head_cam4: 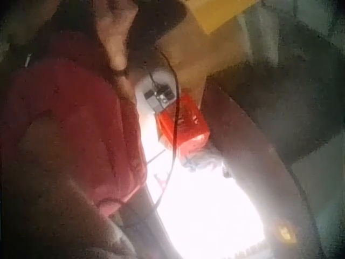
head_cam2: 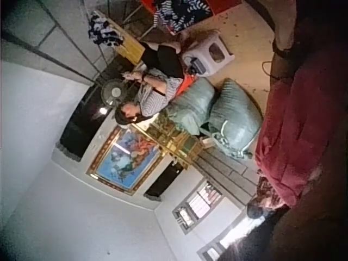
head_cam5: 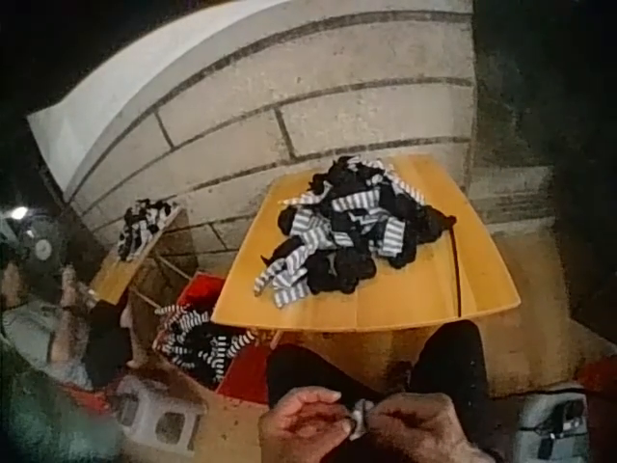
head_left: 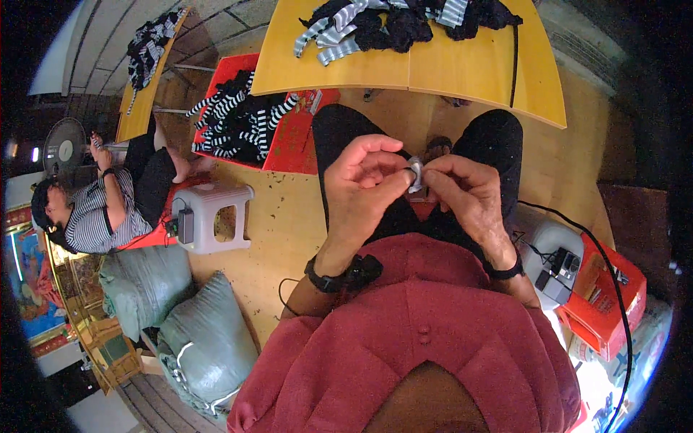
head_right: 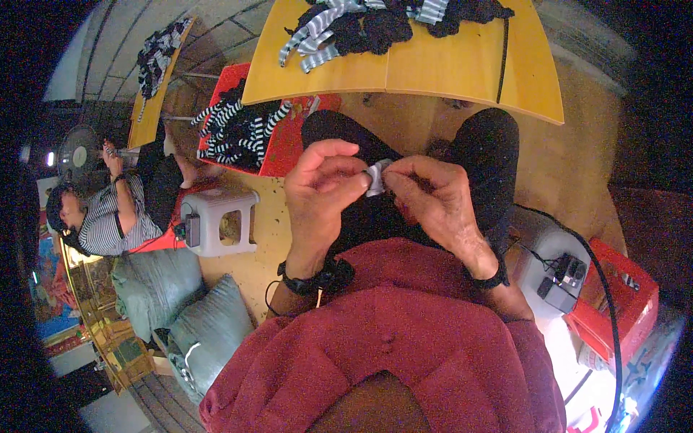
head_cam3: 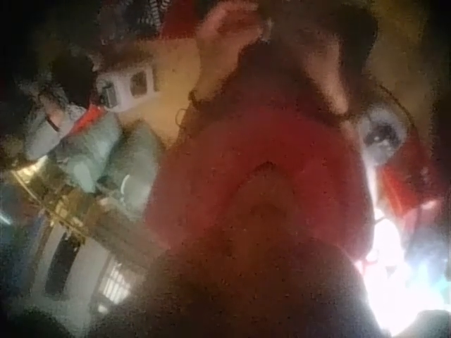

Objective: Rolling and securing pairs of socks using a turning rod and plastic fasteners.

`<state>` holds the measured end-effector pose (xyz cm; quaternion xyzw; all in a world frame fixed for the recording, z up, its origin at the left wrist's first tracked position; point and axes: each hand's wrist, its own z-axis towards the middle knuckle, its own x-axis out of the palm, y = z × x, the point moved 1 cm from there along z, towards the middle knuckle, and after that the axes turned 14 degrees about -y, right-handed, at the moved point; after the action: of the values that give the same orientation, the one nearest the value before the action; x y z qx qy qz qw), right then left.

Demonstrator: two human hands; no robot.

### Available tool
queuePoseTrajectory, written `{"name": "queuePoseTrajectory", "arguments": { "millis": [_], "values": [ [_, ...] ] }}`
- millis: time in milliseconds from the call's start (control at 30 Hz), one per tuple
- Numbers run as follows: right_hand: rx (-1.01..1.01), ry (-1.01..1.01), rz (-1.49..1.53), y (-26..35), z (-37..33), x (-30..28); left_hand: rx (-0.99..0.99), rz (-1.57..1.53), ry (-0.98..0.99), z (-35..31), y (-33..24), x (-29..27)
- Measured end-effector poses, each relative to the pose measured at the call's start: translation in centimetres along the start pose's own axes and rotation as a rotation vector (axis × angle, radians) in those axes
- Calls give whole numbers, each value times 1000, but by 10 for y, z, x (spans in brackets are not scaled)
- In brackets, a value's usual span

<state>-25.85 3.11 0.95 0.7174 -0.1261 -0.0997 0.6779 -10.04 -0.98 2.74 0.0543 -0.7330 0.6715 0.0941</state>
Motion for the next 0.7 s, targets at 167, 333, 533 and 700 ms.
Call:
{"name": "queuePoseTrajectory", "arguments": {
  "millis": [167,333,533,700],
  "values": [
    [82,-39,23,6,-4,4,53,75,7,-2,2,3],
    [103,26,2,0,-2,1,54,118,33,-3,4,1],
    [176,63,18,-8,-2,0,-92,16,49,3,18,-3],
    [28,-4,-3,-10,-7,5,-69,83,155,8,22,-4]
  ]
}}
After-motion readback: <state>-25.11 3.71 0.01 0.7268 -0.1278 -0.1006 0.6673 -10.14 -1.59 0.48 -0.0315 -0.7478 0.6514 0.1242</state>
